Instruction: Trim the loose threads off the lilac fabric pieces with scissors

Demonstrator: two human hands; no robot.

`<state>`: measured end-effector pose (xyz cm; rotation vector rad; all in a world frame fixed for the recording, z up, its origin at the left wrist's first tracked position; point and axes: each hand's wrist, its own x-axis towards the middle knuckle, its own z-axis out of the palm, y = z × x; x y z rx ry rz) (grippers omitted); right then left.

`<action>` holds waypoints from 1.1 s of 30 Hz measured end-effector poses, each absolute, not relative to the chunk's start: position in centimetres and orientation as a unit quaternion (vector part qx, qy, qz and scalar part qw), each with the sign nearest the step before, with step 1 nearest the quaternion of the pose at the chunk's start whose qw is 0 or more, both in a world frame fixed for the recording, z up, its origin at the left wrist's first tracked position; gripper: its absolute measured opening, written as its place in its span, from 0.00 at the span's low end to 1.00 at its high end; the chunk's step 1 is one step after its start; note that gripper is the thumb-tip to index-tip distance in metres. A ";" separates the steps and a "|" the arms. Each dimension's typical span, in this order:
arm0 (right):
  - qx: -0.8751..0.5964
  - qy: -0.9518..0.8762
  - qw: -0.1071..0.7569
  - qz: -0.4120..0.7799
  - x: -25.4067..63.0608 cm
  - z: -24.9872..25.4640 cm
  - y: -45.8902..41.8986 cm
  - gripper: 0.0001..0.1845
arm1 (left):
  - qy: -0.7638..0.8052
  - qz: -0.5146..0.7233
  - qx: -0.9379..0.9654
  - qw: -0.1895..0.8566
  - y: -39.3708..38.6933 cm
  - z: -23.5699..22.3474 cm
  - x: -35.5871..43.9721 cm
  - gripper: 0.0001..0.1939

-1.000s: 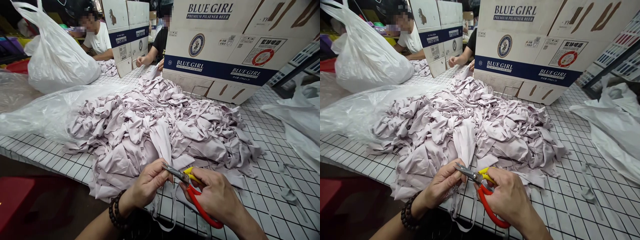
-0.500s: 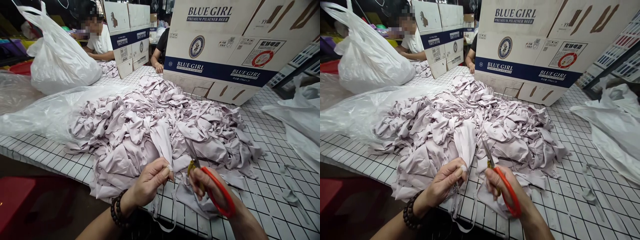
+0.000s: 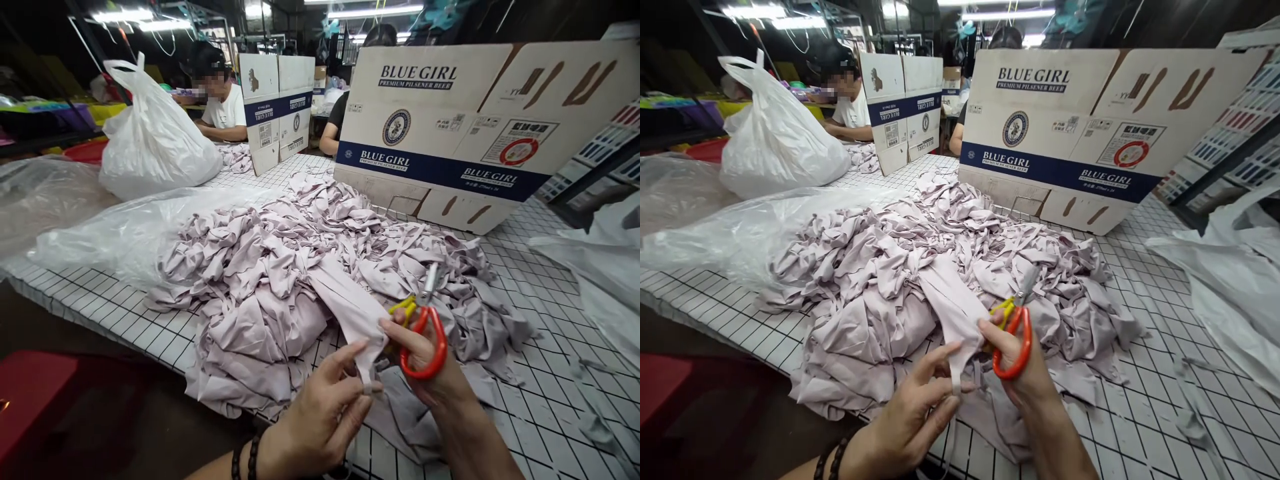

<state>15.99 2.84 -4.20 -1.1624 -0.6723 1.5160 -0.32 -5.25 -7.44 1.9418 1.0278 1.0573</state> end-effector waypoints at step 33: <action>-0.618 -0.249 0.621 0.413 27.0 -6.5 -0.1 0.18 | 0.493 0.138 0.858 -0.039 9.0 -3.1 -4.5 0.08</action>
